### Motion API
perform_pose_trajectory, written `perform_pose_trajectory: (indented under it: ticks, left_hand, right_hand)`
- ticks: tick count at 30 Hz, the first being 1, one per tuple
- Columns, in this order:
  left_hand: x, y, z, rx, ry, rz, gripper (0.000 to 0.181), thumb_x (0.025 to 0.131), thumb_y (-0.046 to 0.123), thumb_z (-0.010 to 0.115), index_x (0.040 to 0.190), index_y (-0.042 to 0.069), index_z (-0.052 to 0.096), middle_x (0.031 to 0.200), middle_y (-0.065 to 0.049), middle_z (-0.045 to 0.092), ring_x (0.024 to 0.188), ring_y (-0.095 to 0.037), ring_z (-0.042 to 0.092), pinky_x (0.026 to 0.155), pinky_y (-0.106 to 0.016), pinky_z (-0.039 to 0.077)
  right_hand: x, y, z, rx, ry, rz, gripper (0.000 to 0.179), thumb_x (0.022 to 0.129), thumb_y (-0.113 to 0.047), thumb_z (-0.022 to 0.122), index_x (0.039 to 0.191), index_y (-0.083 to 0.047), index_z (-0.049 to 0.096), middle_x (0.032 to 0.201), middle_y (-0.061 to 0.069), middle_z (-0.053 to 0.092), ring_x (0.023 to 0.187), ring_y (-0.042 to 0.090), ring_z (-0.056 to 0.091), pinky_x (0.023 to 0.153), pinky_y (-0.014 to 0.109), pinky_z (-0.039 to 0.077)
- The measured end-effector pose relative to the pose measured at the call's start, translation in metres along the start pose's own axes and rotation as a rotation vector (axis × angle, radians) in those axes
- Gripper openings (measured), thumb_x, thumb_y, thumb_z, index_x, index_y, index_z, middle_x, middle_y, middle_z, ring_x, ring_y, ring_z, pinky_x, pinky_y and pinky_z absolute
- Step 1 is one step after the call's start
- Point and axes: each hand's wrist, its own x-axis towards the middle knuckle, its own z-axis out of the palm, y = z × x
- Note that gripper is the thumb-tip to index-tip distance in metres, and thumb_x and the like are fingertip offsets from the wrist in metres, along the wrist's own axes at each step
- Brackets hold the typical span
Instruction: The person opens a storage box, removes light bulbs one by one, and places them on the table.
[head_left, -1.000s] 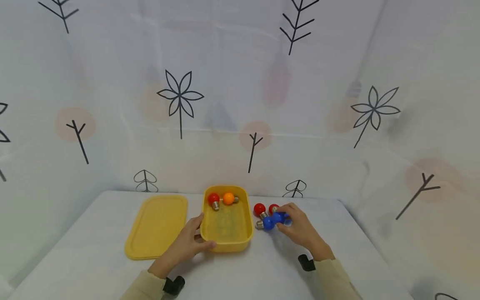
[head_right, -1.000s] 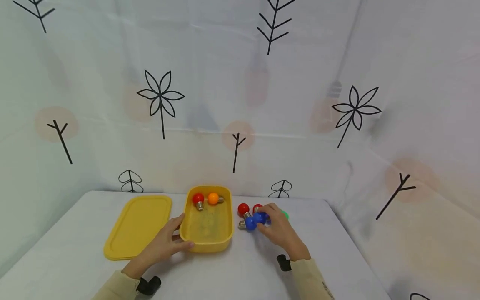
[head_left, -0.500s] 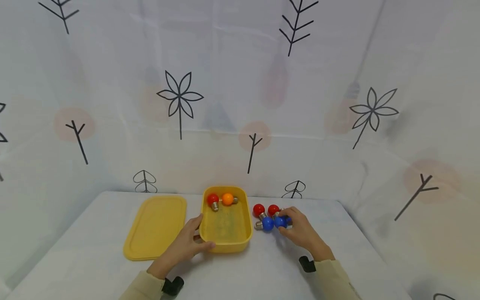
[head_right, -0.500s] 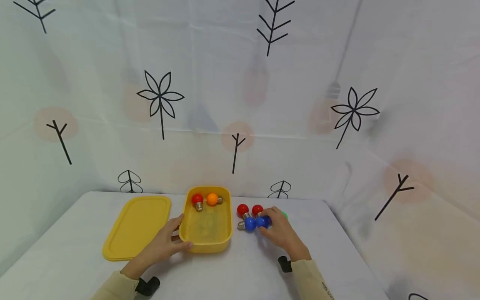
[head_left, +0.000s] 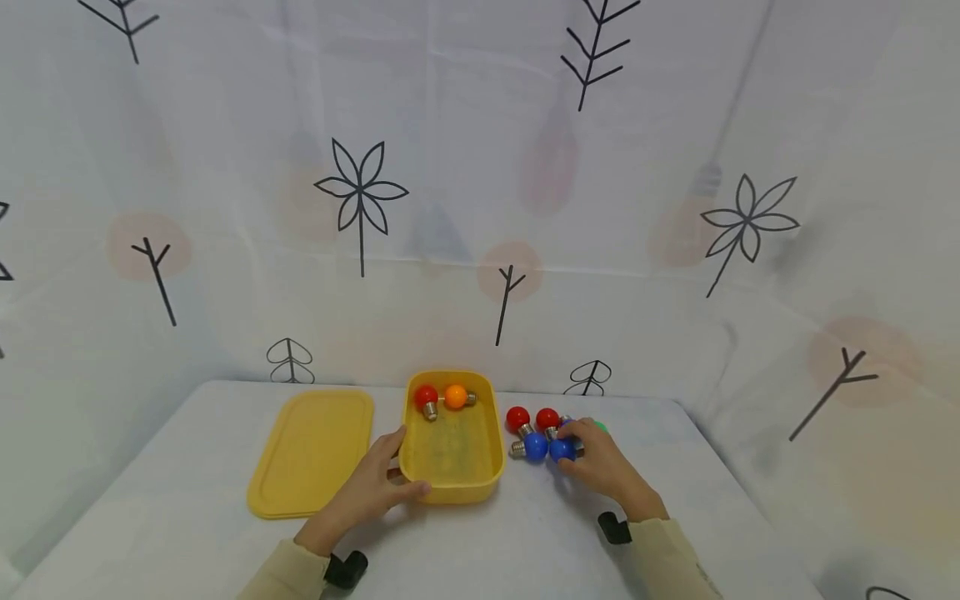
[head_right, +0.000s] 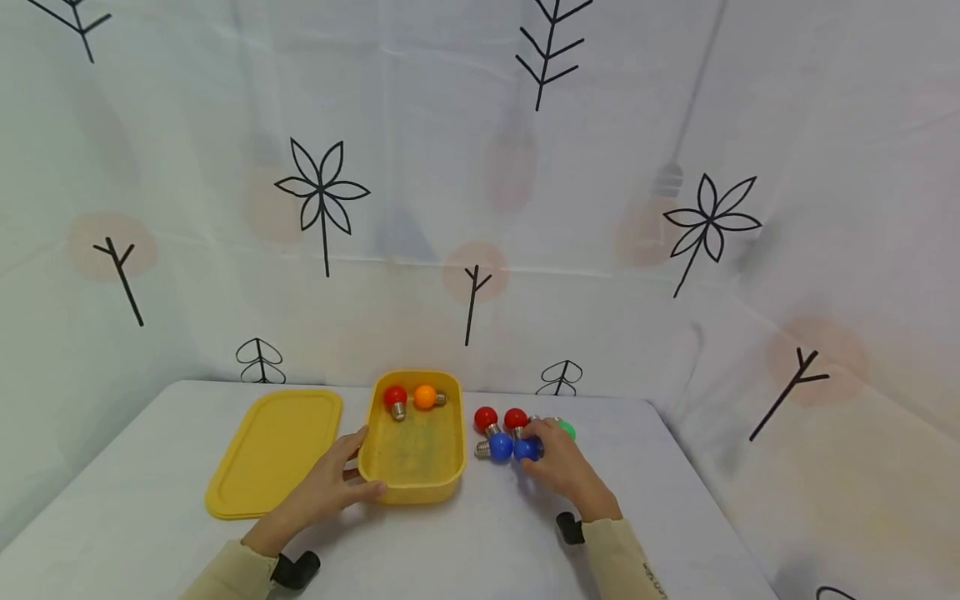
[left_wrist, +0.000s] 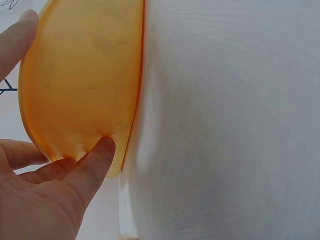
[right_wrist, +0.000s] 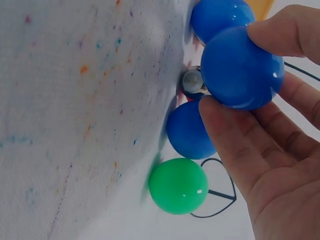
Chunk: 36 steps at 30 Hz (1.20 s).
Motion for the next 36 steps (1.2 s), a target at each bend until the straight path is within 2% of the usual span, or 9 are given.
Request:
perform_pose_trajectory:
  ticks: [5,11,24,36]
  left_hand:
    - [0.0000,-0.0007,-0.0005,-0.007,0.000,0.008,0.105,0.075,0.043,0.079,0.152,0.004,0.019,0.149,-0.017,0.029,0.127,-0.028,0.045,0.097,-0.037,0.047]
    - [0.0002,-0.0012,-0.0008,-0.007,0.003,0.020,0.104,0.076,0.043,0.079,0.151,0.002,0.019,0.148,-0.017,0.030,0.127,-0.029,0.044,0.097,-0.038,0.047]
    - [0.0001,-0.0003,-0.0012,-0.003,0.011,0.014,0.106,0.075,0.043,0.080,0.152,0.003,0.019,0.148,-0.018,0.029,0.127,-0.029,0.044,0.097,-0.038,0.047]
    - [0.0020,-0.0025,0.0007,-0.008,0.006,0.018,0.105,0.075,0.042,0.080,0.151,0.003,0.020,0.148,-0.017,0.030,0.126,-0.029,0.046,0.097,-0.037,0.047]
  right_hand:
    - [0.0002,-0.0016,0.0018,-0.015,-0.041,0.041,0.034,0.076,-0.008,0.077,0.107,-0.012,0.065,0.116,0.004,0.058,0.106,0.025,0.053,0.090,0.045,0.052]
    - [0.0001,-0.0008,0.0059,-0.023,-0.087,0.072,0.035,0.077,-0.009,0.078,0.109,-0.012,0.064,0.107,-0.001,0.059,0.100,0.020,0.054,0.089,0.044,0.053]
    - [0.0022,0.0019,0.0082,-0.046,-0.076,0.051,0.036,0.076,-0.010,0.079,0.109,-0.013,0.065,0.110,0.001,0.059,0.102,0.021,0.055,0.089,0.045,0.053]
    - [-0.0010,-0.0021,0.0027,-0.071,-0.045,0.007,0.040,0.076,-0.022,0.080,0.113,-0.016,0.064,0.114,-0.001,0.059,0.108,0.021,0.054,0.094,0.047,0.049]
